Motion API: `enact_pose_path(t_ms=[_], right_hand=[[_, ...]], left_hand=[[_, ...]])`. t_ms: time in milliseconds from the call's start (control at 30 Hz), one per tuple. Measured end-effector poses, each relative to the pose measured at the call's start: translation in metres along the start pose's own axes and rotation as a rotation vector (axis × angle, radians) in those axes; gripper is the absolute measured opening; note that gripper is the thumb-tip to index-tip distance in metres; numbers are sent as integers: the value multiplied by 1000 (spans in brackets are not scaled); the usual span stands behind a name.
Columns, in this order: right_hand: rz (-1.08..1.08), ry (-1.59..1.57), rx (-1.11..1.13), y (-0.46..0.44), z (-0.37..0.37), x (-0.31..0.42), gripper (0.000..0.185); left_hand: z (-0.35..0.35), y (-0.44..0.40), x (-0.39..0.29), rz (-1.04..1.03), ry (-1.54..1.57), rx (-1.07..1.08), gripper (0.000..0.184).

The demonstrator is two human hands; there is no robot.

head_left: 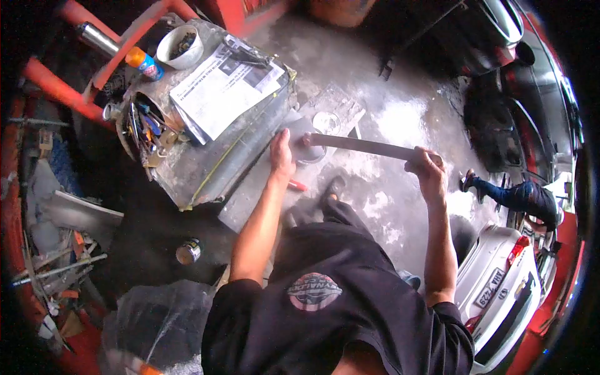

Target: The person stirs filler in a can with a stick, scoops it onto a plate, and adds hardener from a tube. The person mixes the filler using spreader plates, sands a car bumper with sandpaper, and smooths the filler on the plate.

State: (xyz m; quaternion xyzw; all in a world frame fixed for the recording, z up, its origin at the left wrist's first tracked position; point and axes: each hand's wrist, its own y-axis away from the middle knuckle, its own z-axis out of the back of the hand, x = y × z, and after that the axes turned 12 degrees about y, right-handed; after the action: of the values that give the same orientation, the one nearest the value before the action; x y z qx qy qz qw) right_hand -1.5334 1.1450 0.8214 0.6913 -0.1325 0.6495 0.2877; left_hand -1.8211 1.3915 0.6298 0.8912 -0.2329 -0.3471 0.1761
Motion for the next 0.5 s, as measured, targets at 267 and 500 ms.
enact_pose_path(t_ms=[267, 500], right_hand=[[211, 220, 141, 14, -15, 1, 32], [531, 894, 228, 36, -49, 48, 30]], left_hand=[[-3, -12, -20, 263, 227, 3, 38], [-17, -19, -31, 285, 389, -82, 38]])
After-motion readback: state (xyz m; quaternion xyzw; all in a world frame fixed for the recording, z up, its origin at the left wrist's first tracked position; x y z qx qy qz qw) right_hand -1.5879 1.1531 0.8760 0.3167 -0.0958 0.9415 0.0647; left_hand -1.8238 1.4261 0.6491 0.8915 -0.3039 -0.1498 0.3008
